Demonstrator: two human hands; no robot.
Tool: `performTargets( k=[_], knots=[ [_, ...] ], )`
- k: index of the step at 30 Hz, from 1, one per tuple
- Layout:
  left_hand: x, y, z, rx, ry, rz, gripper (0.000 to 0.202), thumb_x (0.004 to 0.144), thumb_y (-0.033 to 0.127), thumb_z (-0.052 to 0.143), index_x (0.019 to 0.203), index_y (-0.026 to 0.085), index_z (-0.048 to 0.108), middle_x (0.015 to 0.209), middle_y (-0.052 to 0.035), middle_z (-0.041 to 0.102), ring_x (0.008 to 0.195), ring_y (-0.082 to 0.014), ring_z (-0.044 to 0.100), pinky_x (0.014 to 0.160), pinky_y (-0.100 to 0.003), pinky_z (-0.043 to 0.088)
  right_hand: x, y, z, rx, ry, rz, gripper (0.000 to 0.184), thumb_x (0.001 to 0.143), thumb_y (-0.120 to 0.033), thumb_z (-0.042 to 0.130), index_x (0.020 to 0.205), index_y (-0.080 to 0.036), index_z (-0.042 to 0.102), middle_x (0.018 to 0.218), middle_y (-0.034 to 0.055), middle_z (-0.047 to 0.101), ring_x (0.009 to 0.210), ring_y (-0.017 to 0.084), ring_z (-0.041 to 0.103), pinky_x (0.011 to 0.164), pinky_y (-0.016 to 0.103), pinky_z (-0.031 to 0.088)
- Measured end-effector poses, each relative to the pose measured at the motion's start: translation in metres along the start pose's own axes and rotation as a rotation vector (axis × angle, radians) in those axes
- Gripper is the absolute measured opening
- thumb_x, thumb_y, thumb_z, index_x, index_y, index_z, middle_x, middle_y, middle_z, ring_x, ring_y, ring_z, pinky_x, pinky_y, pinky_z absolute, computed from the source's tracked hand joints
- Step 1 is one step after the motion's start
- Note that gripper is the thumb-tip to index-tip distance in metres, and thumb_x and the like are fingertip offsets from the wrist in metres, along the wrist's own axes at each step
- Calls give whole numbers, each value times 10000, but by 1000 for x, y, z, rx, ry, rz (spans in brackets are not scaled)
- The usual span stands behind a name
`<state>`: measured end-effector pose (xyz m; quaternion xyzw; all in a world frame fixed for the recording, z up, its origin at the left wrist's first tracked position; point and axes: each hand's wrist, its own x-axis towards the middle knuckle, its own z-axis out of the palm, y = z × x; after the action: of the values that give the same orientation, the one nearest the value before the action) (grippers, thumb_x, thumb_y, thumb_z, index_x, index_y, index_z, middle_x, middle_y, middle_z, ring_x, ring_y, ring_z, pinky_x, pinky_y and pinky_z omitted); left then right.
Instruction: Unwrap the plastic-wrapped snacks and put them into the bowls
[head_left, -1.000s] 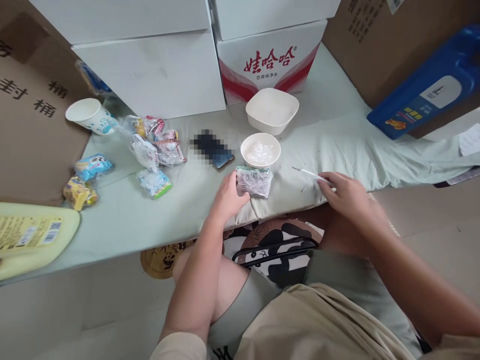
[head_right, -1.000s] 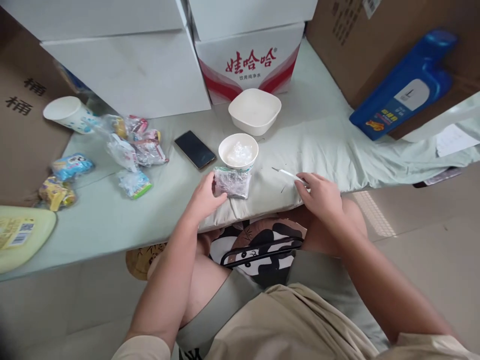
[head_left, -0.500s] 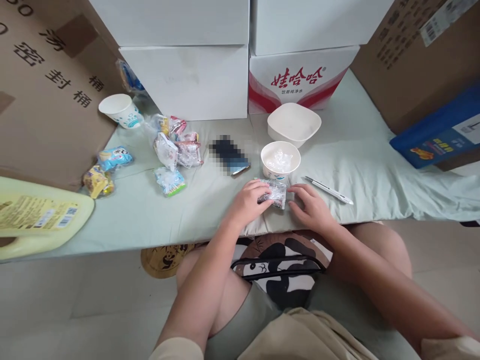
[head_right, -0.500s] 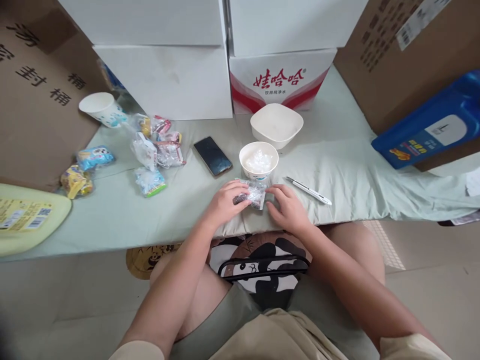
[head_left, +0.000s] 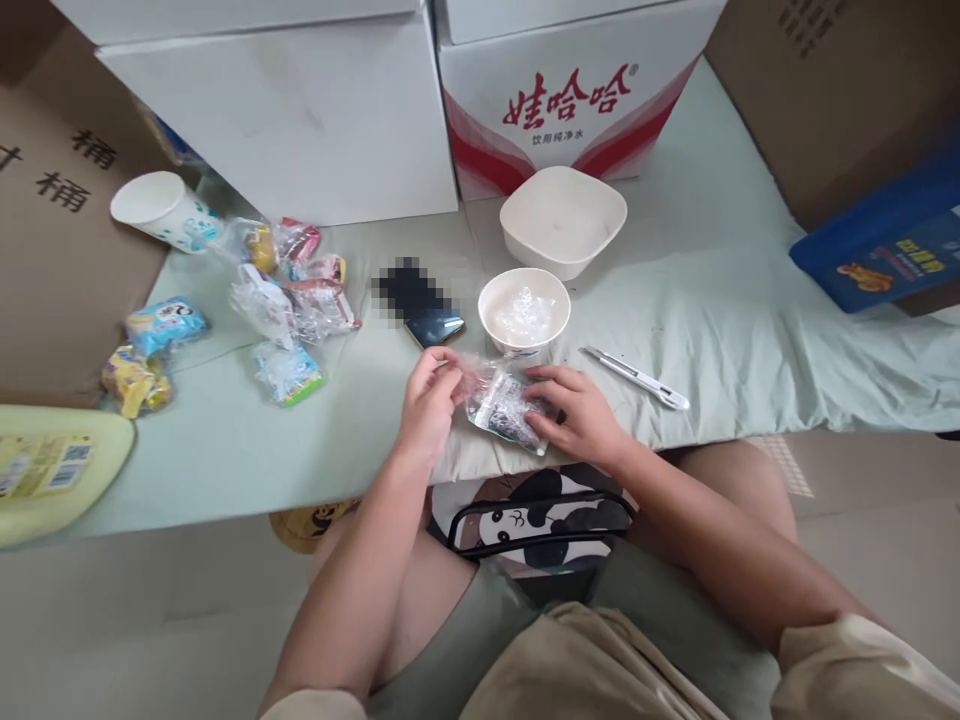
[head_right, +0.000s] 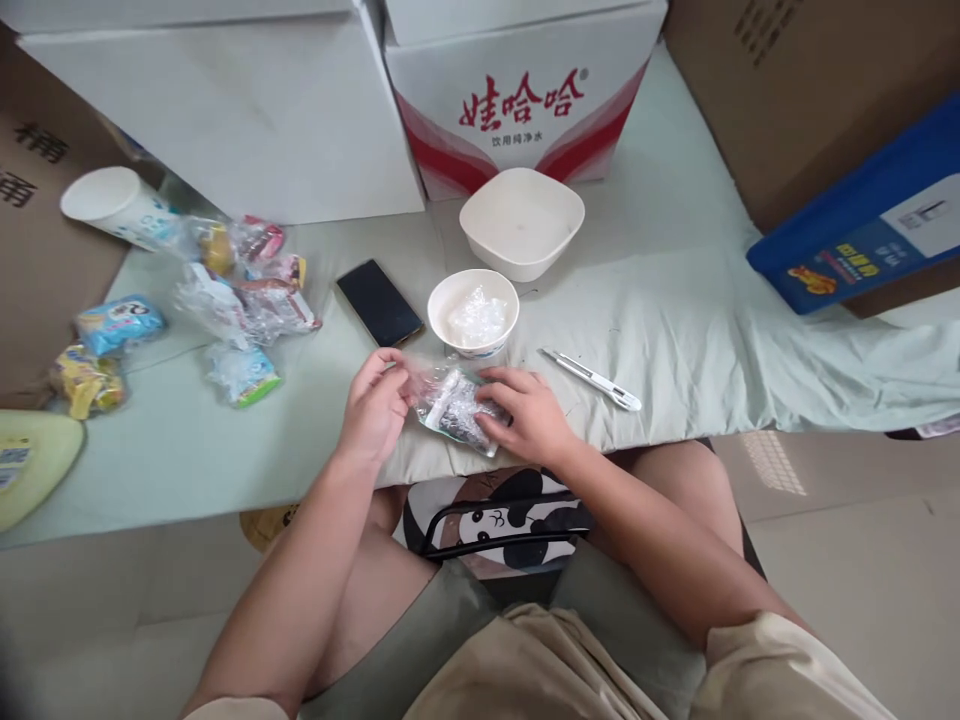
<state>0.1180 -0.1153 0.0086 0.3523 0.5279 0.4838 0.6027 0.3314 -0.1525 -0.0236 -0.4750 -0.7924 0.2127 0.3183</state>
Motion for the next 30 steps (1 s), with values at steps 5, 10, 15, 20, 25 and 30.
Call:
performTargets(
  k=[5,10,15,20,25,30],
  knots=[
    [9,1,-4,34,20,18,216,586,181,610,795,206,561,690,32,560,617,-102,523,574,-212,424,-1,2,1,74,-19,9,118,949,-275,541,922,-225,645,1130,95,710,1022,233,658,877,393,482],
    [8,-2,-9,228,-111,82,289,614,271,746,877,192,658,677,26,571,598,-107,493,570,-231,381,-1,2,-2,36,-64,4,247,928,-201,533,1141,-234,653,1018,64,726,1020,242,609,894,410,407],
    [6,-9,-7,309,-35,108,252,742,409,738,732,179,636,637,24,538,569,-101,465,536,-224,350,-1,3,-1,30,-82,-34,186,958,-219,514,937,-248,697,977,53,708,973,229,583,879,413,386],
    [6,-6,-11,215,82,94,241,738,393,735,727,192,603,625,45,472,539,-86,424,497,-207,329,-4,2,-5,164,98,-47,141,899,-169,480,873,-236,602,1025,64,706,1026,236,622,931,432,428],
    [5,-1,-17,192,149,138,217,748,361,707,706,193,577,625,48,456,548,-89,428,499,-209,329,-9,7,-16,320,292,190,134,859,-161,428,882,-238,535,899,44,676,916,218,638,851,393,473],
    [7,-4,-23,477,152,244,127,763,307,660,796,190,625,684,27,533,611,-111,485,574,-225,387,-6,13,-25,182,256,297,242,917,-310,416,1023,-228,618,838,49,631,854,234,586,807,393,433]
  ],
)
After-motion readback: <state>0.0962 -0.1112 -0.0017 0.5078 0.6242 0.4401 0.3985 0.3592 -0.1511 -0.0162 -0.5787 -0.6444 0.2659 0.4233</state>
